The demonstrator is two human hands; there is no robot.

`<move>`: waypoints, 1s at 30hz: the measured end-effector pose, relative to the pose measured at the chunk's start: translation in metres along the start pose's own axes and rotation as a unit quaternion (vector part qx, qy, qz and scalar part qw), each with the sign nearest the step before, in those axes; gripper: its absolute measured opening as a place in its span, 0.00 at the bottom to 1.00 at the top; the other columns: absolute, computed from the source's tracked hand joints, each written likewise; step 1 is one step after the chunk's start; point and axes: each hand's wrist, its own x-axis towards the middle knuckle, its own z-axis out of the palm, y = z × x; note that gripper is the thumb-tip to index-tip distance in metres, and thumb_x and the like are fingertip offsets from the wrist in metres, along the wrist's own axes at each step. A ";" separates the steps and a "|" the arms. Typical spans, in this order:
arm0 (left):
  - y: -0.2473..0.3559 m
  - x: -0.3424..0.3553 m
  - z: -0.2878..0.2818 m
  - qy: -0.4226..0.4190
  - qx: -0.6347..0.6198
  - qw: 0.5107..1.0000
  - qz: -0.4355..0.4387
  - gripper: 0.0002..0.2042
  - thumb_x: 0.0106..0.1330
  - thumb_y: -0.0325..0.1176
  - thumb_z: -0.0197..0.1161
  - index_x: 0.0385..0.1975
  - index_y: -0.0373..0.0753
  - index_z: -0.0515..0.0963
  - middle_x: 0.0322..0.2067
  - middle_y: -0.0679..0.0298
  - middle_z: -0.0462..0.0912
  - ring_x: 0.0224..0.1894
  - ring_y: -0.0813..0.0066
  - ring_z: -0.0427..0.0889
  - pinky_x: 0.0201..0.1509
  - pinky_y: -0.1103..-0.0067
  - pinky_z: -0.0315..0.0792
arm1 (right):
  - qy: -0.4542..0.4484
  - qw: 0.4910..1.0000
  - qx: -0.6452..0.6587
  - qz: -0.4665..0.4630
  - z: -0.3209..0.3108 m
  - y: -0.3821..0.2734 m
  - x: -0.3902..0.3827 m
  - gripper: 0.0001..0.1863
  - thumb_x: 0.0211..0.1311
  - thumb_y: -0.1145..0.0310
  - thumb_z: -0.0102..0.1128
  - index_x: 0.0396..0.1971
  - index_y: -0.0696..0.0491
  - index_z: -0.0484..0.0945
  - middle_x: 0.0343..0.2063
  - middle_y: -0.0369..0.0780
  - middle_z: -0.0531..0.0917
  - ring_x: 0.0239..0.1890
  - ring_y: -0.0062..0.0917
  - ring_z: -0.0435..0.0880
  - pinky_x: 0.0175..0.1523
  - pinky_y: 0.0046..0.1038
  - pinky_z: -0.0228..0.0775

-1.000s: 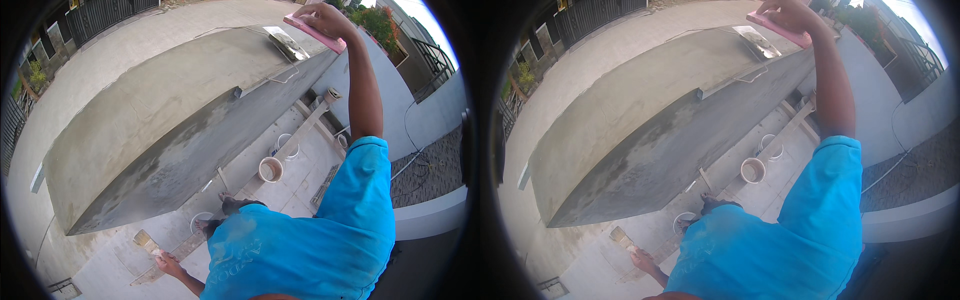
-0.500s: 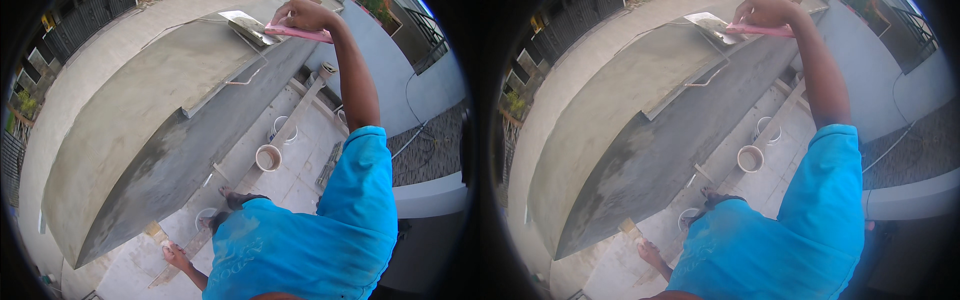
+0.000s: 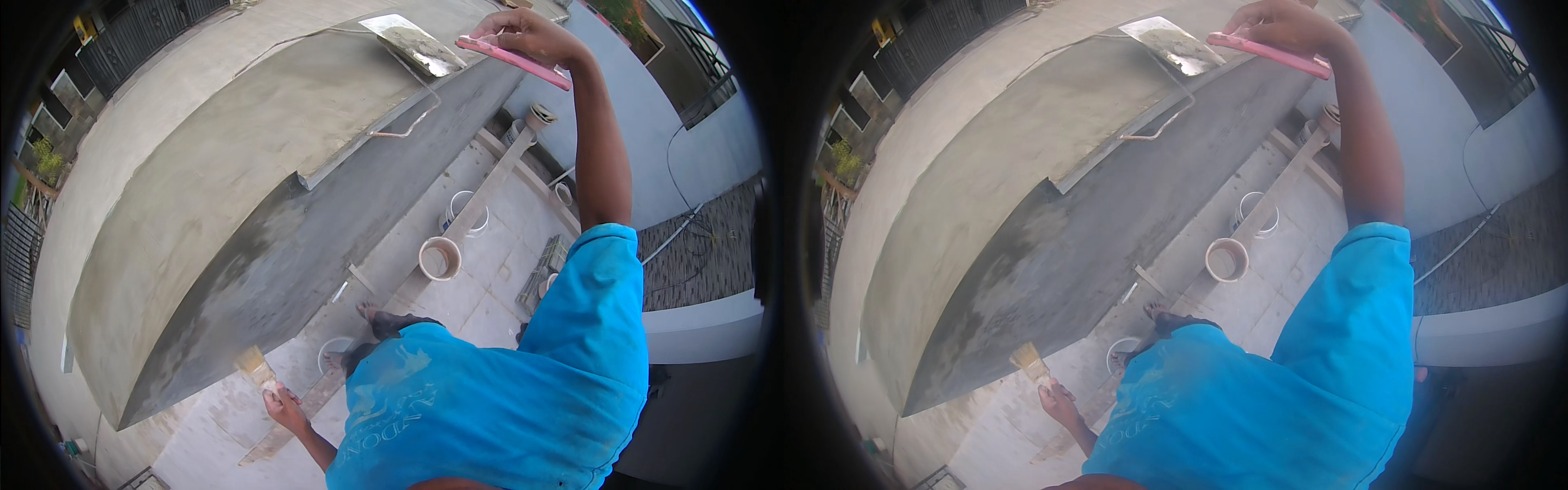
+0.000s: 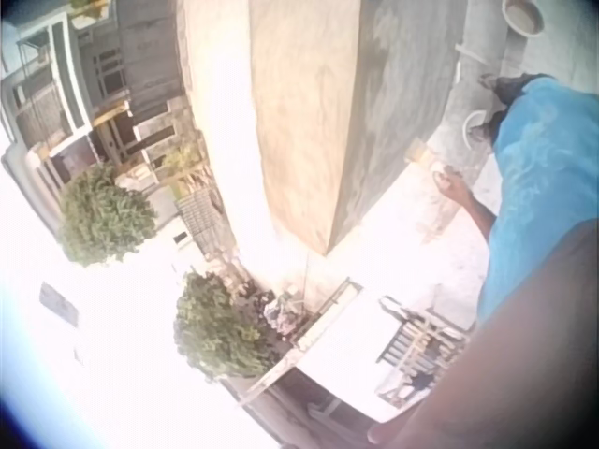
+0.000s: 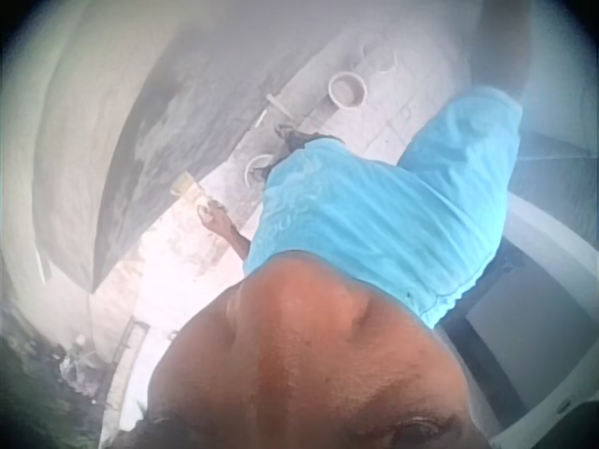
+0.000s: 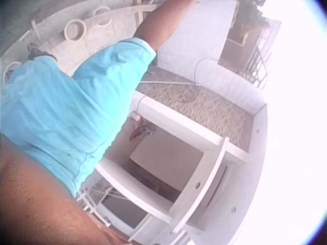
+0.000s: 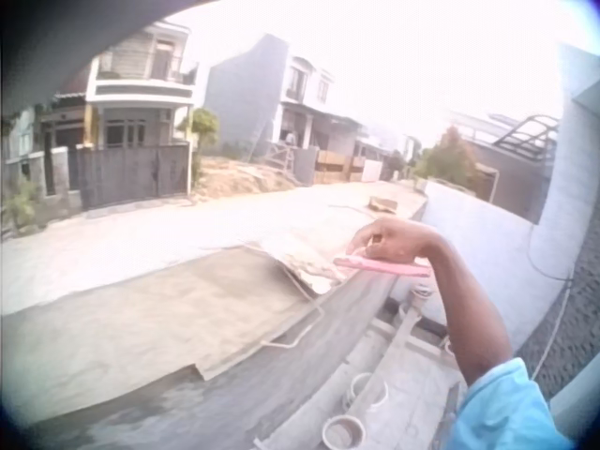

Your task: The person smooths a concrete surface using a pink sponge in one hand and a brush in the other. The person repeatedly rubs the sponge against the concrete while occasionally using the brush to apply or spread material.

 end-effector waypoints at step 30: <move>0.041 -0.043 -0.038 -0.128 -0.283 0.935 0.170 0.25 0.73 0.34 0.61 0.68 0.35 0.70 0.67 0.59 0.71 0.64 0.67 0.73 0.67 0.67 0.67 | -0.623 0.350 0.649 0.260 0.459 -0.353 -0.095 0.19 0.70 0.73 0.63 0.59 0.55 0.77 0.52 0.39 0.83 0.51 0.26 0.86 0.56 0.28 0.83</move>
